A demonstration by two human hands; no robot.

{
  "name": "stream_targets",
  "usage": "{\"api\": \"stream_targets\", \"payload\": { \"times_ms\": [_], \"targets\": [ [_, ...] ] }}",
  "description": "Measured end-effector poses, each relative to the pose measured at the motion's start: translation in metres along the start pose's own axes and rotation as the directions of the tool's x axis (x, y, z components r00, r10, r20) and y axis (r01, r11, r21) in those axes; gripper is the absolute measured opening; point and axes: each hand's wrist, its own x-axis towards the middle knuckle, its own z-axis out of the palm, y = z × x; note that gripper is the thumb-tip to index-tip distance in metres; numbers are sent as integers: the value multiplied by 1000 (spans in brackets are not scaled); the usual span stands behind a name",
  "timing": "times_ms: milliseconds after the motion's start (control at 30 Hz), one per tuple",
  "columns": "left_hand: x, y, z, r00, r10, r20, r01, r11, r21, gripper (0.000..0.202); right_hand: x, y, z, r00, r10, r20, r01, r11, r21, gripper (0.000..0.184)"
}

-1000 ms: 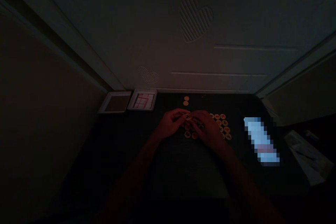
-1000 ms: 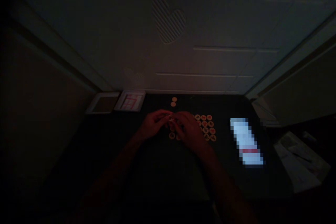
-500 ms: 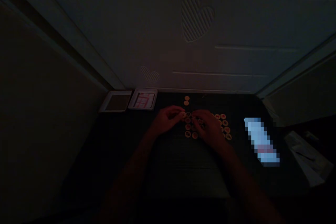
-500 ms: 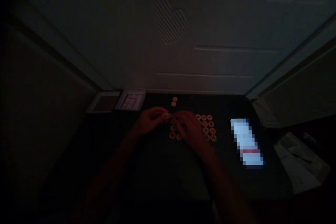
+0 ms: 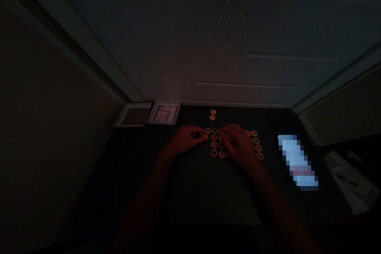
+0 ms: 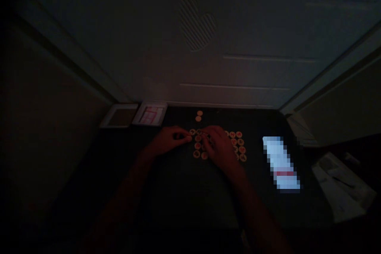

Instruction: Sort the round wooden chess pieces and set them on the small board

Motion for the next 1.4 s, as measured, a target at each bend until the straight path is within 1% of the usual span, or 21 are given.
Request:
{"api": "stream_targets", "payload": {
  "times_ms": [100,267,533,833,1000,1067,1200,1300,1400],
  "targets": [
    [0,-2,3,1000,16,-17,-16,1000,20,22,0,0,0,1000,-1,4,1,1000,1,19],
    [0,-4,8,999,-4,-42,6,999,33,24,0,-1,0,1000,2,4,-2,1000,3,19],
    [1,-2,8,998,3,-65,1,999,51,25,1,-1,0,1000,1,6,-1,1000,0,18],
    [2,-2,11,996,-65,-56,68,996,53,29,1,2,2,1000,4,10,-4,1000,-18,17],
    [1,-3,10,994,-108,-29,108,994,8,32,6,3,-1,1000,18,0,-18,1000,-23,17],
    [0,-3,9,994,-106,-17,106,994,0,33,10,4,-4,999,25,22,-24,998,-54,19],
    [0,-2,9,994,-102,-30,102,995,-6,36,25,13,-2,992,40,118,-22,989,-145,26],
    [1,-2,10,994,-94,-62,94,996,-7,35,46,27,7,977,31,212,7,985,-175,29],
    [3,-3,10,992,-87,-88,89,996,12,30,71,42,19,955,18,296,51,973,-223,29]
  ]
}}
